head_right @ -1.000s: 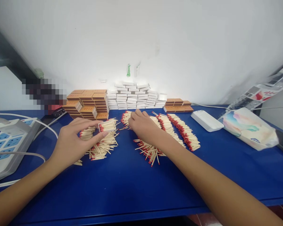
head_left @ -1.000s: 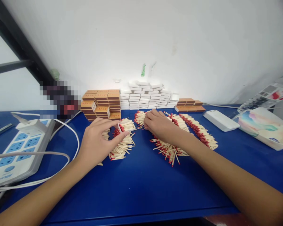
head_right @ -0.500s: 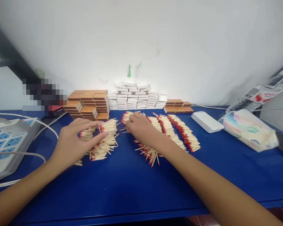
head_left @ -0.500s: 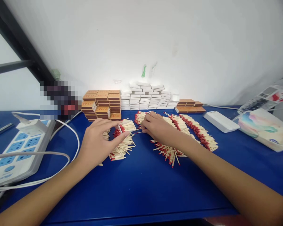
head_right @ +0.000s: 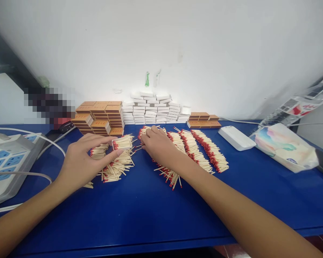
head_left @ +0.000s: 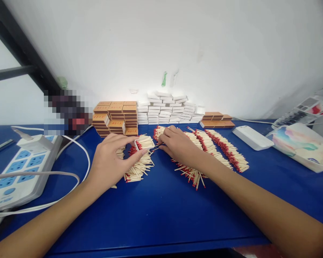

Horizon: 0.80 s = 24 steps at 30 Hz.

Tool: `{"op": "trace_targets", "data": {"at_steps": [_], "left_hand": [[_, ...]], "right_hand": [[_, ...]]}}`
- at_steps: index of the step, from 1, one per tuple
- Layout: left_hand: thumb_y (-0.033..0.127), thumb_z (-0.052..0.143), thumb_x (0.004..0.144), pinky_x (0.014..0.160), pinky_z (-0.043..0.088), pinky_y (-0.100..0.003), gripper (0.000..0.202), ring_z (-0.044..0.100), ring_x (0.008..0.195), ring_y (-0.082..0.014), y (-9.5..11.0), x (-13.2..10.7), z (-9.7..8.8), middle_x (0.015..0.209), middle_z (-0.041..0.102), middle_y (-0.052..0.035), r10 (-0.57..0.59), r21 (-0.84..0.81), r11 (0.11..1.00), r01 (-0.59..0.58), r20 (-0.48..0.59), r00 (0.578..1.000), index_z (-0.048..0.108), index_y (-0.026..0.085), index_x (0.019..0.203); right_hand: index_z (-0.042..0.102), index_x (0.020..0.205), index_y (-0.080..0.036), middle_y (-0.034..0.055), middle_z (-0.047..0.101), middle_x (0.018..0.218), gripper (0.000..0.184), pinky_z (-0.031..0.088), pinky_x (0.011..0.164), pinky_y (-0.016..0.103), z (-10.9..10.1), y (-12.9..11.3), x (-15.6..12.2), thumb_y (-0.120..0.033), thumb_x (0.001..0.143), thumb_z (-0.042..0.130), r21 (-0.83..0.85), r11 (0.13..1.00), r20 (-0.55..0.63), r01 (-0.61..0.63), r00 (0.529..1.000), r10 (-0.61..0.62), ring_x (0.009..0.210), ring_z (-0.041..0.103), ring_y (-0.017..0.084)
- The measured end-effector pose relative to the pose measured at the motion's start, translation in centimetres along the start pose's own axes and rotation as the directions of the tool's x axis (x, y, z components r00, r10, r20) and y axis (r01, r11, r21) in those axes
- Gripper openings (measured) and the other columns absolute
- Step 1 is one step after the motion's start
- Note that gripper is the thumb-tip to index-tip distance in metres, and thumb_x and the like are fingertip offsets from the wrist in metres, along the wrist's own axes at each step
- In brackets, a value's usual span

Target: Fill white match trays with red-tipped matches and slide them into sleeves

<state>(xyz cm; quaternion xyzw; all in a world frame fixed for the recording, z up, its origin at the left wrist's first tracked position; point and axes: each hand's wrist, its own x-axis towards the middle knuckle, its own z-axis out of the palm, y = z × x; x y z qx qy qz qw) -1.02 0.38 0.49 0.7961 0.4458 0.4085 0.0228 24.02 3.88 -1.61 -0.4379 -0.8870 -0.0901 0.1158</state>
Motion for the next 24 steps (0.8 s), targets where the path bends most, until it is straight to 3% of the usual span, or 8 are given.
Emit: {"op": "trace_targets", "data": {"at_steps": [10, 19, 24], "left_hand": [[0.047, 0.08, 0.086, 0.087, 0.054, -0.036, 0.029, 0.07, 0.094, -0.0209, 0.15, -0.07, -0.08, 0.098, 0.08, 0.0014, -0.001, 0.005, 1.0, 0.001, -0.002, 1.0, 0.079, 0.027, 0.108], [0.048, 0.08, 0.086, 0.087, 0.055, -0.036, 0.031, 0.07, 0.094, -0.0215, -0.21, -0.01, 0.02, 0.099, 0.08, 0.0001, 0.003, 0.028, 1.0, -0.003, -0.006, 1.0, 0.079, 0.026, 0.108], [0.047, 0.079, 0.087, 0.087, 0.055, -0.037, 0.03, 0.07, 0.094, -0.0214, -0.12, -0.08, 0.02, 0.099, 0.08, 0.0004, 0.022, 0.028, 0.999, -0.022, 0.002, 1.0, 0.079, 0.027, 0.11]], "right_hand": [[0.067, 0.097, -0.014, 0.0134, 0.065, 0.103, 0.019, 0.036, 0.085, 0.036, -0.36, -0.02, 0.09, -0.022, 0.105, 0.052, 0.032, 0.999, 0.027, 0.016, 0.999, -0.017, 0.097, 0.048, 0.025], [0.065, 0.092, -0.013, 0.0142, 0.066, 0.098, 0.02, 0.036, 0.088, 0.037, -0.18, 0.01, -0.34, -0.013, 0.103, 0.048, -0.128, 0.989, 0.054, 0.071, 0.996, -0.065, 0.097, 0.048, 0.026], [0.065, 0.094, -0.013, 0.0152, 0.065, 0.098, 0.025, 0.036, 0.085, 0.038, -0.77, 0.3, -0.49, -0.016, 0.105, 0.043, -0.114, 0.992, 0.074, 0.055, 0.996, -0.047, 0.093, 0.048, 0.026]]}}
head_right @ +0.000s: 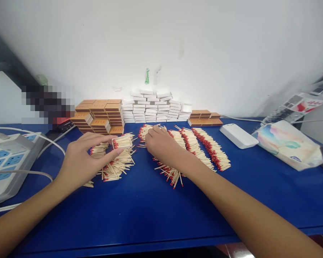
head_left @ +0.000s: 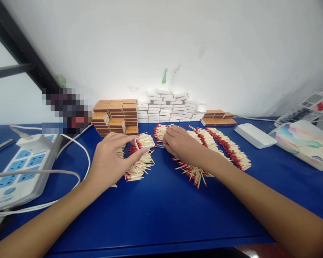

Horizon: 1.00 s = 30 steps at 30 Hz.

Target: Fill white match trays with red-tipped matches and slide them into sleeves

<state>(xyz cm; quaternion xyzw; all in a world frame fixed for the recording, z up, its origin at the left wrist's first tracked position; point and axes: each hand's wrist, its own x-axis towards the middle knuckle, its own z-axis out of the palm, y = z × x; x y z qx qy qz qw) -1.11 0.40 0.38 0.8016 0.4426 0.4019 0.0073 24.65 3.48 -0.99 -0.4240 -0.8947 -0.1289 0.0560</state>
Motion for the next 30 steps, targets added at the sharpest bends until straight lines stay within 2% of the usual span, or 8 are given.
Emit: {"op": "trace_targets", "data": {"at_steps": [4, 8, 12, 18, 22, 26, 30], "left_hand": [[0.047, 0.08, 0.087, 0.088, 0.055, -0.037, 0.03, 0.07, 0.094, -0.0213, 0.0, -0.1, 0.1, 0.098, 0.08, 0.0, -0.006, -0.005, 1.0, 0.006, -0.003, 1.0, 0.079, 0.026, 0.109], [0.048, 0.08, 0.086, 0.089, 0.055, -0.037, 0.031, 0.07, 0.096, -0.0217, -0.1, 0.0, 0.1, 0.101, 0.08, -0.0001, -0.02, -0.003, 1.0, 0.02, -0.006, 1.0, 0.079, 0.026, 0.108], [0.048, 0.08, 0.087, 0.088, 0.055, -0.037, 0.031, 0.07, 0.094, -0.0214, 0.1, 0.0, 0.1, 0.098, 0.08, 0.0002, -0.015, -0.009, 1.0, 0.015, 0.0, 1.0, 0.079, 0.026, 0.109], [0.049, 0.079, 0.087, 0.088, 0.055, -0.037, 0.031, 0.07, 0.094, -0.0219, 0.2, 0.0, 0.0, 0.098, 0.08, -0.0001, -0.01, -0.012, 1.0, 0.01, -0.004, 1.0, 0.079, 0.026, 0.108], [0.049, 0.078, 0.088, 0.086, 0.055, -0.037, 0.031, 0.07, 0.094, -0.0218, 0.0, 0.1, 0.0, 0.098, 0.08, 0.0004, -0.005, 0.003, 1.0, 0.005, -0.007, 1.0, 0.079, 0.028, 0.109], [0.048, 0.079, 0.087, 0.086, 0.054, -0.036, 0.031, 0.069, 0.094, -0.0215, -0.1, 0.0, 0.1, 0.098, 0.08, -0.0001, 0.007, 0.004, 1.0, -0.007, -0.007, 1.0, 0.079, 0.026, 0.109], [0.049, 0.08, 0.086, 0.087, 0.055, -0.037, 0.032, 0.069, 0.093, -0.0217, 0.1, 0.0, 0.1, 0.096, 0.08, -0.0005, -0.012, -0.02, 1.0, 0.012, -0.006, 1.0, 0.079, 0.025, 0.108]], "right_hand": [[0.065, 0.093, -0.014, 0.0149, 0.066, 0.101, 0.024, 0.038, 0.087, 0.038, -0.5, -0.4, 0.1, -0.021, 0.105, 0.046, 0.104, 0.995, -0.024, 0.012, 1.0, -0.009, 0.095, 0.051, 0.025], [0.066, 0.088, -0.015, 0.0137, 0.066, 0.095, 0.022, 0.038, 0.091, 0.039, -0.4, -0.8, 0.2, -0.019, 0.103, 0.049, 0.126, 0.991, -0.043, 0.037, 0.999, -0.032, 0.095, 0.051, 0.026], [0.065, 0.095, -0.015, 0.014, 0.066, 0.103, 0.015, 0.039, 0.09, 0.038, -0.2, -0.7, 0.1, -0.022, 0.102, 0.054, 0.166, 0.986, -0.047, 0.004, 0.999, 0.004, 0.099, 0.051, 0.026], [0.066, 0.094, -0.014, 0.0153, 0.066, 0.104, 0.019, 0.038, 0.091, 0.039, -0.3, -0.8, 0.2, -0.022, 0.104, 0.052, 0.107, 0.994, 0.033, -0.039, 0.999, 0.035, 0.103, 0.052, 0.027], [0.066, 0.092, -0.013, 0.0149, 0.066, 0.101, 0.019, 0.038, 0.091, 0.038, -0.3, -0.6, 0.1, -0.02, 0.104, 0.052, 0.093, 0.996, 0.028, -0.019, 0.999, 0.016, 0.099, 0.052, 0.026], [0.063, 0.092, -0.016, 0.0124, 0.064, 0.099, 0.021, 0.038, 0.086, 0.036, -0.6, 0.0, -0.2, -0.021, 0.106, 0.048, 0.192, 0.981, -0.04, -0.041, 0.998, 0.049, 0.094, 0.049, 0.025], [0.061, 0.096, -0.017, 0.0116, 0.062, 0.099, 0.021, 0.038, 0.089, 0.038, -1.9, -0.3, -0.4, -0.024, 0.107, 0.045, 0.31, 0.949, -0.208, -0.063, 0.969, 0.132, 0.098, 0.047, 0.026]]}}
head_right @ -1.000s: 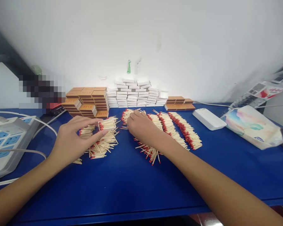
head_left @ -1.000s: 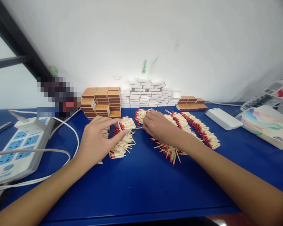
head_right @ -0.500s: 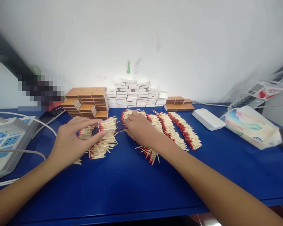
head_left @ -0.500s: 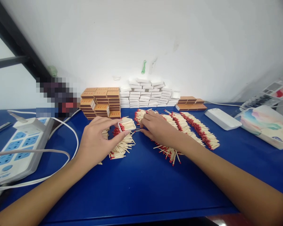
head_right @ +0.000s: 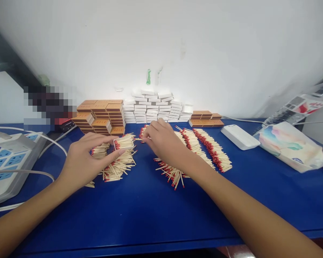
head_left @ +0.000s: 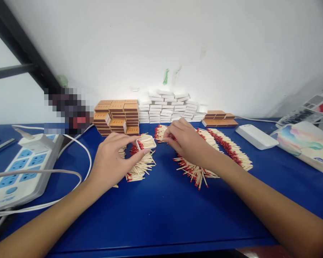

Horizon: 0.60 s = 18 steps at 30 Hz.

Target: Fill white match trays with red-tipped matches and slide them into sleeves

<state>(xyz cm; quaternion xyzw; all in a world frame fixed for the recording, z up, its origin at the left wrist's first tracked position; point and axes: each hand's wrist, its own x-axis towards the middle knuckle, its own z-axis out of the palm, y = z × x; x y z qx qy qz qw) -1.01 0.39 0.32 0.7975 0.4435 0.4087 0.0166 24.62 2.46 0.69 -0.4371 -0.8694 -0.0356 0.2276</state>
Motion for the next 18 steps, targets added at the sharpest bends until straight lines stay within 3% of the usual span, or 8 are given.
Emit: {"op": "trace_targets", "data": {"at_steps": [3, 8, 18], "left_hand": [[0.048, 0.081, 0.086, 0.088, 0.054, -0.037, 0.031, 0.069, 0.093, -0.0219, 0.1, 0.0, 0.0, 0.095, 0.08, -0.0004, -0.005, -0.012, 1.0, 0.005, 0.007, 1.0, 0.079, 0.025, 0.106], [0.047, 0.081, 0.086, 0.086, 0.054, -0.036, 0.033, 0.069, 0.091, -0.0215, 0.2, 0.0, 0.1, 0.096, 0.08, -0.001, 0.037, -0.016, 0.999, -0.037, 0.024, 0.999, 0.079, 0.025, 0.109], [0.04, 0.084, 0.085, 0.084, 0.055, -0.035, 0.037, 0.068, 0.09, -0.02, 0.3, -0.3, 0.3, 0.098, 0.079, -0.0029, 0.11, -0.056, 0.992, -0.109, 0.011, 0.994, 0.078, 0.021, 0.116]], "right_hand": [[0.059, 0.096, -0.02, 0.01, 0.063, 0.1, 0.019, 0.038, 0.09, 0.038, -0.7, -1.4, 0.0, -0.027, 0.107, 0.046, 0.071, 0.997, -0.08, 0.016, 0.997, -0.011, 0.098, 0.046, 0.025], [0.059, 0.096, -0.02, 0.0104, 0.063, 0.1, 0.02, 0.038, 0.087, 0.039, -1.2, -3.2, -0.2, -0.026, 0.108, 0.044, 0.028, 0.998, -0.066, 0.062, 0.996, -0.06, 0.097, 0.045, 0.026], [0.062, 0.094, -0.017, 0.0117, 0.063, 0.096, 0.02, 0.041, 0.084, 0.04, -1.0, -3.9, -0.4, -0.024, 0.106, 0.047, -0.016, 0.988, -0.085, 0.153, 0.984, -0.154, 0.091, 0.045, 0.026]]}}
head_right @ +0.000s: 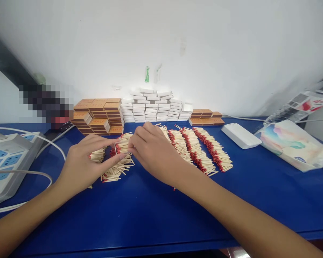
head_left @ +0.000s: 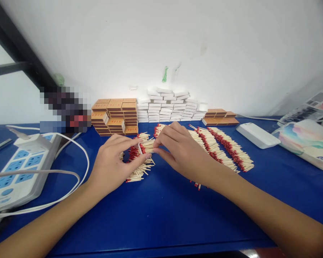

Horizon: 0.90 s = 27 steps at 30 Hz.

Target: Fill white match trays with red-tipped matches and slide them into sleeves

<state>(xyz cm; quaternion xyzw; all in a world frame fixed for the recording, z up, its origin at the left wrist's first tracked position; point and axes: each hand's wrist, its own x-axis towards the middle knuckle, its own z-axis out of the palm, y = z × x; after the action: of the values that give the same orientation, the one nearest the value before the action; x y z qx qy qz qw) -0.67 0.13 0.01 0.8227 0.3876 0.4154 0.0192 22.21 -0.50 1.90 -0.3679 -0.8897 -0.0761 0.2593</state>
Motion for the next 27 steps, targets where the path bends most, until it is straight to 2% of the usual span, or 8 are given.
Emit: {"op": "trace_targets", "data": {"at_steps": [5, 12, 27], "left_hand": [[0.039, 0.085, 0.084, 0.084, 0.056, -0.034, 0.038, 0.068, 0.09, -0.02, -0.13, -0.13, 0.07, 0.101, 0.079, -0.0047, 0.033, -0.014, 0.999, -0.033, -0.003, 0.999, 0.077, 0.02, 0.116], [0.04, 0.087, 0.082, 0.084, 0.055, -0.033, 0.038, 0.068, 0.091, -0.0199, 0.03, -0.23, 0.03, 0.099, 0.079, -0.005, 0.055, -0.041, 0.998, -0.054, 0.013, 0.998, 0.078, 0.019, 0.112], [0.036, 0.088, 0.081, 0.083, 0.055, -0.033, 0.036, 0.066, 0.091, -0.0191, 0.2, -0.29, 0.09, 0.096, 0.076, -0.006, 0.08, -0.114, 0.991, -0.076, 0.033, 0.996, 0.078, 0.017, 0.109]], "right_hand": [[0.06, 0.095, -0.019, 0.009, 0.063, 0.094, 0.015, 0.041, 0.086, 0.039, 0.1, 0.18, -0.04, -0.021, 0.105, 0.05, 0.124, 0.992, -0.025, 0.011, 1.0, -0.008, 0.091, 0.046, 0.024], [0.059, 0.097, -0.02, 0.0064, 0.062, 0.096, 0.007, 0.041, 0.086, 0.038, 0.07, 0.25, -0.39, -0.022, 0.103, 0.057, 0.266, 0.962, -0.025, -0.061, 0.997, 0.07, 0.095, 0.047, 0.023], [0.061, 0.094, -0.02, 0.0059, 0.062, 0.096, 0.009, 0.041, 0.087, 0.039, 0.2, 0.33, -0.45, -0.024, 0.102, 0.06, 0.288, 0.953, -0.05, -0.089, 0.993, 0.108, 0.097, 0.047, 0.023]]}}
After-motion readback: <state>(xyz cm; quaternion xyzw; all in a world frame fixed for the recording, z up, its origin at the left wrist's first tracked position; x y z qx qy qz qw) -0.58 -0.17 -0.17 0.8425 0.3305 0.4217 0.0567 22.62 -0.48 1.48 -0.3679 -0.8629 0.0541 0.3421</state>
